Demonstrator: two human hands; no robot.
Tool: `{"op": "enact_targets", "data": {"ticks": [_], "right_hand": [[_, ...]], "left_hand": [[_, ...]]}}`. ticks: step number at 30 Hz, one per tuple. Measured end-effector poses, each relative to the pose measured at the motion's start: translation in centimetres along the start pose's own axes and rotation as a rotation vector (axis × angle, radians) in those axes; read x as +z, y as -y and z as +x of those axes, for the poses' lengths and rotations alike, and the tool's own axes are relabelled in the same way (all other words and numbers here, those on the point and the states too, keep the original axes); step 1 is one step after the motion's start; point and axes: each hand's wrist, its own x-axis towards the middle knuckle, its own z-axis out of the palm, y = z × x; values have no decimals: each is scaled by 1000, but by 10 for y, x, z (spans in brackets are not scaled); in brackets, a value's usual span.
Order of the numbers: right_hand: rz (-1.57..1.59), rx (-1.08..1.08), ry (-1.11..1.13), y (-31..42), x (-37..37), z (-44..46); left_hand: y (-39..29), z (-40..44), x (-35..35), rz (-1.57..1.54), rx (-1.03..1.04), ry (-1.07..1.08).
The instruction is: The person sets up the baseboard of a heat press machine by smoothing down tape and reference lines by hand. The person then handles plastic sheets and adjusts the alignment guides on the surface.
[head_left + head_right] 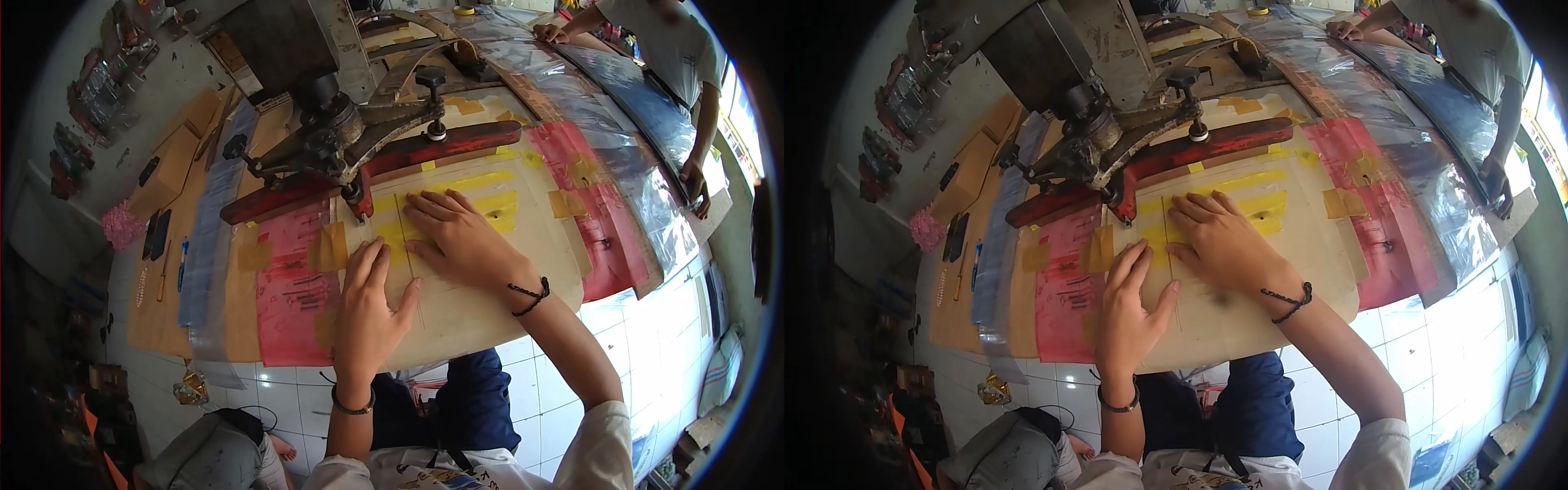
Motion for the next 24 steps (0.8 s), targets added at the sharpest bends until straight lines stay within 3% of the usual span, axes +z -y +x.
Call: {"op": "enact_targets", "data": {"ticks": [24], "right_hand": [[-15, -29, -9, 0, -2, 2]], "left_hand": [[-2, 1, -1, 2, -9, -4]]}}
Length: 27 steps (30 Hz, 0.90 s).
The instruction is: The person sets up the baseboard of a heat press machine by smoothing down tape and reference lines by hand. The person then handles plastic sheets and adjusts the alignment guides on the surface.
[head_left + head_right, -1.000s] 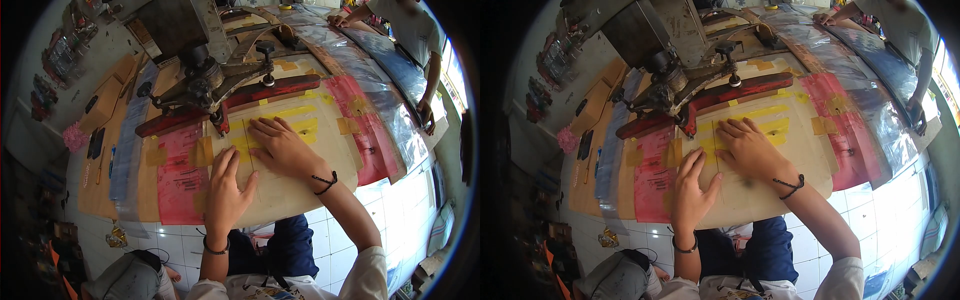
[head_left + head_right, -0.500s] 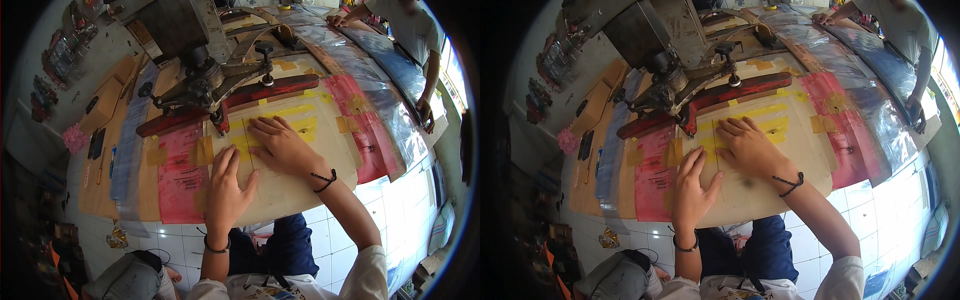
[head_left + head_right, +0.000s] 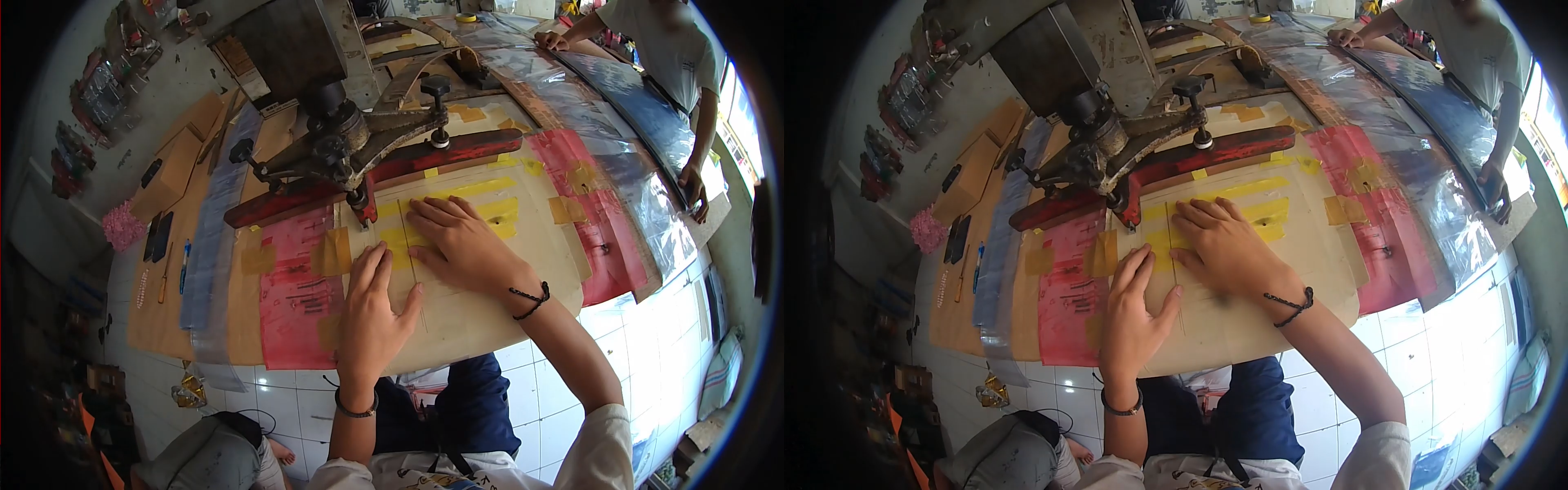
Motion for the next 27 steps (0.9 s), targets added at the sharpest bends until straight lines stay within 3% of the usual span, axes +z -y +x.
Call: {"op": "enact_targets", "data": {"ticks": [27], "right_hand": [[20, -10, -68, 0, 4, -1]], "left_hand": [[2, -1, -1, 13, 24, 24]]}}
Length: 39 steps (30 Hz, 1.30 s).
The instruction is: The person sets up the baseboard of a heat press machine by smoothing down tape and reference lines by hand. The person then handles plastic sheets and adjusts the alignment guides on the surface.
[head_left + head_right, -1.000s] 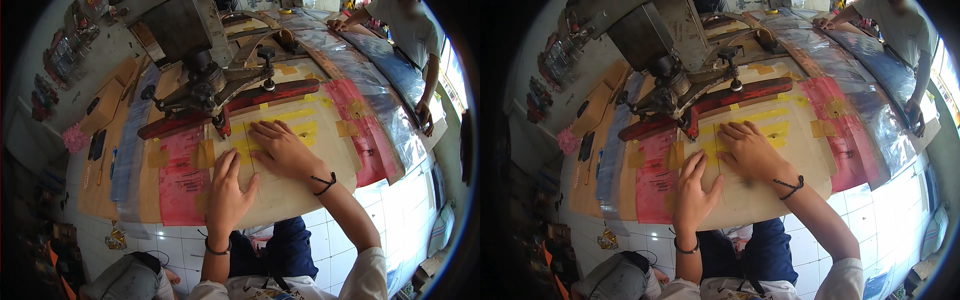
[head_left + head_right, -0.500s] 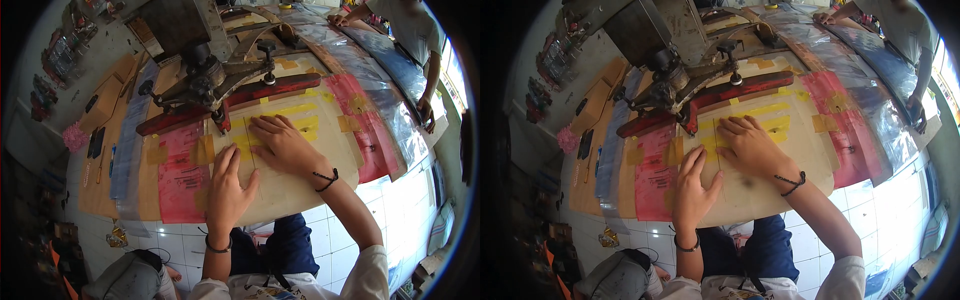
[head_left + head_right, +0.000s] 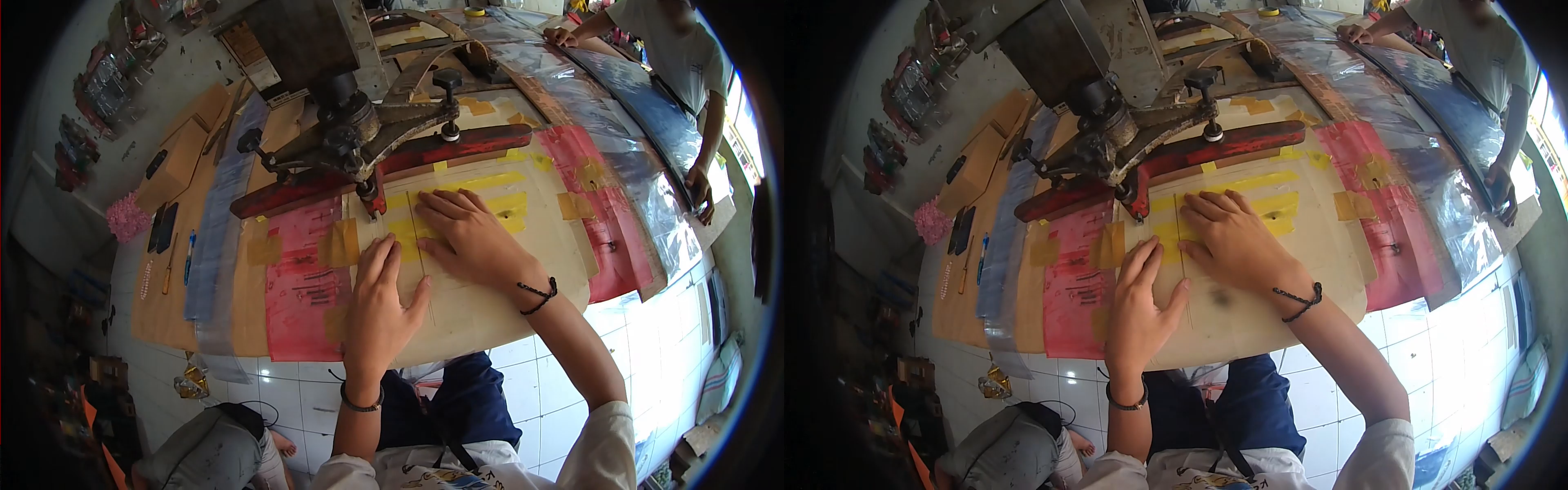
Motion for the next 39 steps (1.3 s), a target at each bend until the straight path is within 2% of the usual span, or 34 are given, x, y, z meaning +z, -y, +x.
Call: {"op": "enact_targets", "data": {"ticks": [22, 28, 31, 34, 37, 39], "right_hand": [[0, -23, -55, -3, 3, -1], [13, -10, -55, -1, 1, -1], [41, -36, -51, -1, -2, 0], [66, -88, -182, 19, -30, 2], [342, 143, -145, 65, -77, -26], [621, 155, -263, 79, -73, -71]], "left_hand": [[-3, -2, 2, 46, -12, -40], [-7, -22, -9, -274, -113, -286], [-9, -51, -8, -64, -41, -309], [-11, -73, -1, -16, -9, -275], [-8, -98, 8, 48, -28, -184], [-9, -108, 13, 102, -53, -154]]}}
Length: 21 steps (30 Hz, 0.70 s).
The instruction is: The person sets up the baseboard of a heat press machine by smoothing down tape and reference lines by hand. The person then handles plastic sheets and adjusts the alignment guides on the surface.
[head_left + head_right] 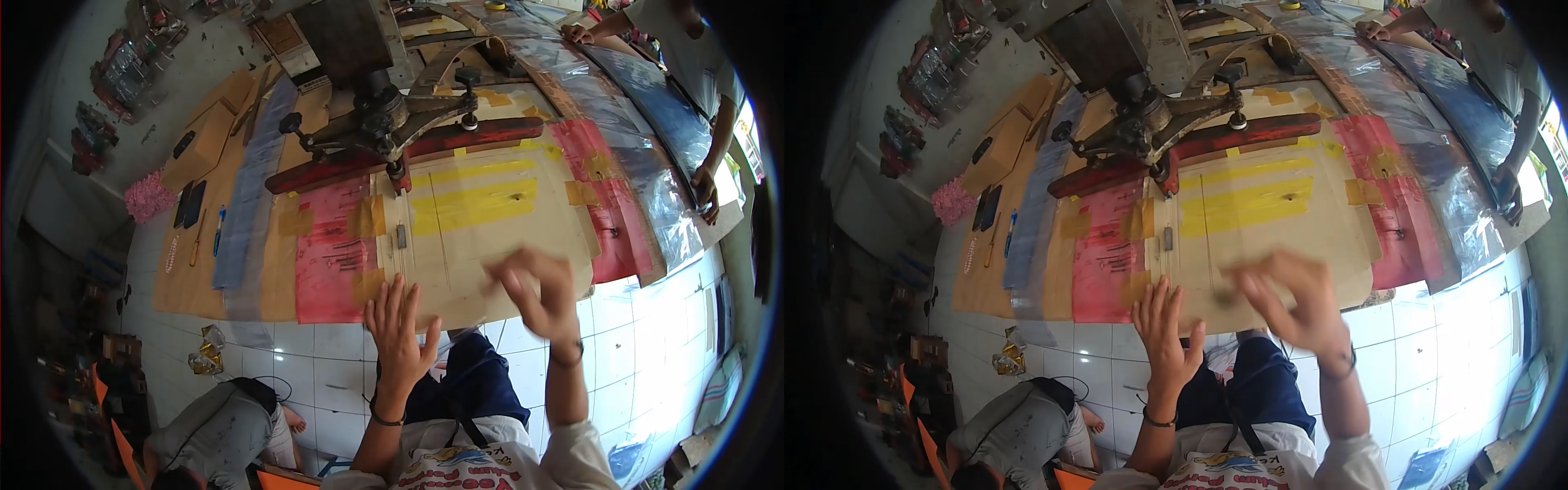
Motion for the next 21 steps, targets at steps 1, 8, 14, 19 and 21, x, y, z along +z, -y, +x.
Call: {"op": "enact_targets", "data": {"ticks": [1, 8, 14, 19, 21], "right_hand": [[116, -38, -41, -3, 1, -27], [224, 888, -25, -64, 86, -235], [-12, 659, 468, -85, 97, -238], [-177, 539, 628, -141, 125, -253], [-240, 578, 687, -139, 127, -243]], "left_hand": [[8, -8, 7, 13, 12, 17], [20, -11, 17, 21, 70, -32], [22, -16, 20, 21, 83, -45], [25, -14, 25, 47, 105, -97], [24, -14, 25, 37, 99, -93]]}}
